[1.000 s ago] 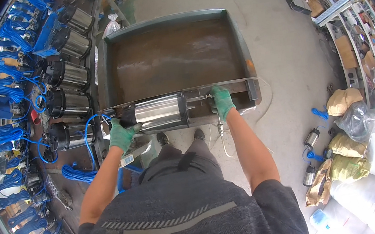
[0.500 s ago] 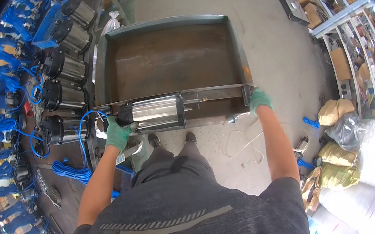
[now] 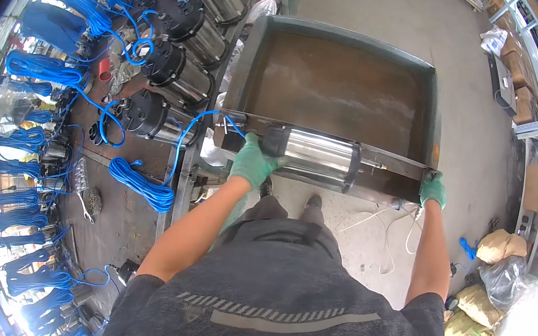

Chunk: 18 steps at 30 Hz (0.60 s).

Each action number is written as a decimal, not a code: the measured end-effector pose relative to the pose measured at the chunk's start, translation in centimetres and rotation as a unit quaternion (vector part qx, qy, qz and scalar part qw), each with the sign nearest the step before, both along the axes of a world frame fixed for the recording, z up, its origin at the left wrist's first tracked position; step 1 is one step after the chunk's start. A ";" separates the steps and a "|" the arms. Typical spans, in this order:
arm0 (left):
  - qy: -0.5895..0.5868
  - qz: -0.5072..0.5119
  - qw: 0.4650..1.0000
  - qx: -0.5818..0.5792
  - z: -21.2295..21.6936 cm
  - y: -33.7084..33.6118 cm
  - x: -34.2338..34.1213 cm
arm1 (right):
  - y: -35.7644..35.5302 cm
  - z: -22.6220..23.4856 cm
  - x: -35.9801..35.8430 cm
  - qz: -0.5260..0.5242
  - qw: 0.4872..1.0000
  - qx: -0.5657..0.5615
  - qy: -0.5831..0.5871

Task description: The person submerges a water pump into a tank of water, moves it while submerged, and then removes it. They place the pump onto a workbench alongside several similar pumps and handle a blue cable attached to the equipment.

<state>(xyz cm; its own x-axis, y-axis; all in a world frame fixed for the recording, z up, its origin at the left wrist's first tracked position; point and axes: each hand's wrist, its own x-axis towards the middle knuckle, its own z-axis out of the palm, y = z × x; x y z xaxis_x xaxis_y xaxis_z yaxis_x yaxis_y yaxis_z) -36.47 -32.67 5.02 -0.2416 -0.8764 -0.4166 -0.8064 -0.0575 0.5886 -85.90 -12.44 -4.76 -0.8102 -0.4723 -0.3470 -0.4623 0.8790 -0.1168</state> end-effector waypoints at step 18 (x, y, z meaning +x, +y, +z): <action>-0.226 -0.286 0.900 -0.239 -7.1 -10.9 11.6 | -13.3 8.4 27.2 0.263 0.915 -0.294 0.080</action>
<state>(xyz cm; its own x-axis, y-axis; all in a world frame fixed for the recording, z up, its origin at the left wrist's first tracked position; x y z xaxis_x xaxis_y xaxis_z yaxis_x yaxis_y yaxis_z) -24.86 -43.52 -2.05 -0.6102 -0.7684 -0.1931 -0.7873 0.6153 0.0396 -58.67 -25.75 3.59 -0.4346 -0.8789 0.1967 -0.8564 0.3357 -0.3923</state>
